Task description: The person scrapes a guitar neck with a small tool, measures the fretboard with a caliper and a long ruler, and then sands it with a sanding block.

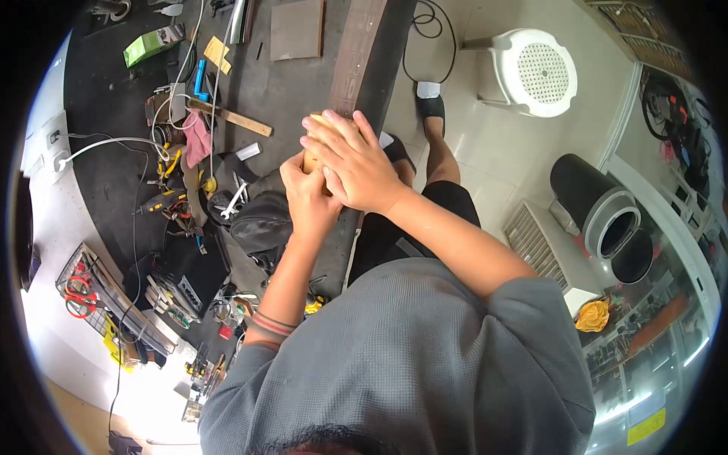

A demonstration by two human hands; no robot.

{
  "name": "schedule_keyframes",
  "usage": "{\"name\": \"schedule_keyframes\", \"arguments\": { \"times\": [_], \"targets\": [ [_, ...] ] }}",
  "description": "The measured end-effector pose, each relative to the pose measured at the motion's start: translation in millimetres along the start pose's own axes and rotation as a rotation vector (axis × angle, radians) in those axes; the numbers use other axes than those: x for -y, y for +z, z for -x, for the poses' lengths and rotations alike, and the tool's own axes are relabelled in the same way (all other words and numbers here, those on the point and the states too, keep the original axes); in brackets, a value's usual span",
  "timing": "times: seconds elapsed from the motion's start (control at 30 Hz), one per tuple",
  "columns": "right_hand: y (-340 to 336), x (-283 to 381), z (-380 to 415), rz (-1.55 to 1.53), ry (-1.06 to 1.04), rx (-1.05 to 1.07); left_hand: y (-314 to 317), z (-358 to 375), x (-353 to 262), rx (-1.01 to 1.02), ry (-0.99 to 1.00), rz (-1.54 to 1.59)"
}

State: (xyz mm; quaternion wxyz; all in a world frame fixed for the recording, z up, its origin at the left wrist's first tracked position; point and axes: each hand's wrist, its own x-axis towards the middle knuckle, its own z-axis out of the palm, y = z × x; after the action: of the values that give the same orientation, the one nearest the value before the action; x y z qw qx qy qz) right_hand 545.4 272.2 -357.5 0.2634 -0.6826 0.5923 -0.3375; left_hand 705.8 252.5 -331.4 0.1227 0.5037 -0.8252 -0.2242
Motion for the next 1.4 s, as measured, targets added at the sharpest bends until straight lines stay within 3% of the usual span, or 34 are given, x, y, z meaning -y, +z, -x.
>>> {"name": "schedule_keyframes", "arguments": {
  "times": [0.07,0.13,0.2,0.27,0.37,0.4,0.47,0.53,0.6,0.67,0.8,0.87,0.93,1.0,1.07,1.17,1.27,1.33,1.37,1.4],
  "targets": [
    [-9,-25,-15,0.007,-0.027,-0.014,8,-21,4,0.006,0.044,0.002],
    [-37,-75,-65,0.065,-0.093,-0.153,26,-102,-13,-0.112,0.134,0.005],
    [-66,-154,-124,-0.045,-0.126,-0.150,51,-190,-26,-0.175,0.190,-0.005],
    [-115,-181,-177,0.216,-0.253,-0.274,41,-257,-64,-0.272,0.197,0.017],
    [-109,-170,-166,0.187,-0.224,-0.298,42,-247,-59,-0.288,0.205,-0.029],
    [-100,-136,-140,0.155,-0.177,-0.273,58,-227,-29,-0.349,0.382,0.079],
    [-37,-101,-83,0.029,-0.154,-0.319,26,-134,-22,-0.073,0.157,-0.044],
    [-9,-38,-21,0.025,-0.052,-0.109,13,-38,4,-0.040,0.094,-0.011],
    [2,-3,6,0.000,-0.015,-0.007,0,2,-3,0.003,-0.034,-0.009],
    [-7,-26,-10,-0.016,-0.033,-0.056,11,-22,7,-0.041,0.097,0.001],
    [-70,-143,-127,-0.023,-0.202,-0.320,47,-190,-32,-0.195,0.149,0.020],
    [-113,-161,-164,0.157,-0.203,-0.270,32,-245,-70,-0.259,0.135,0.052],
    [-102,-158,-149,0.091,-0.036,-0.111,43,-226,-51,-0.306,0.174,0.037],
    [-72,-132,-123,0.028,-0.282,-0.334,42,-176,-34,-0.238,0.139,0.016],
    [-31,-65,-51,0.024,-0.077,-0.189,20,-88,-16,-0.114,0.086,0.002],
    [5,-6,18,-0.009,-0.003,0.029,3,12,2,0.005,-0.010,-0.016],
    [-22,-44,-24,0.047,-0.029,-0.062,17,-53,-5,-0.069,0.113,-0.005],
    [-57,-102,-84,0.132,-0.098,-0.230,32,-144,-34,-0.088,0.095,-0.008],
    [-81,-139,-113,0.122,0.004,-0.069,48,-186,-42,-0.180,0.128,-0.003],
    [-100,-157,-138,0.150,-0.024,-0.076,57,-221,-50,-0.271,0.161,0.001]
  ]
}}
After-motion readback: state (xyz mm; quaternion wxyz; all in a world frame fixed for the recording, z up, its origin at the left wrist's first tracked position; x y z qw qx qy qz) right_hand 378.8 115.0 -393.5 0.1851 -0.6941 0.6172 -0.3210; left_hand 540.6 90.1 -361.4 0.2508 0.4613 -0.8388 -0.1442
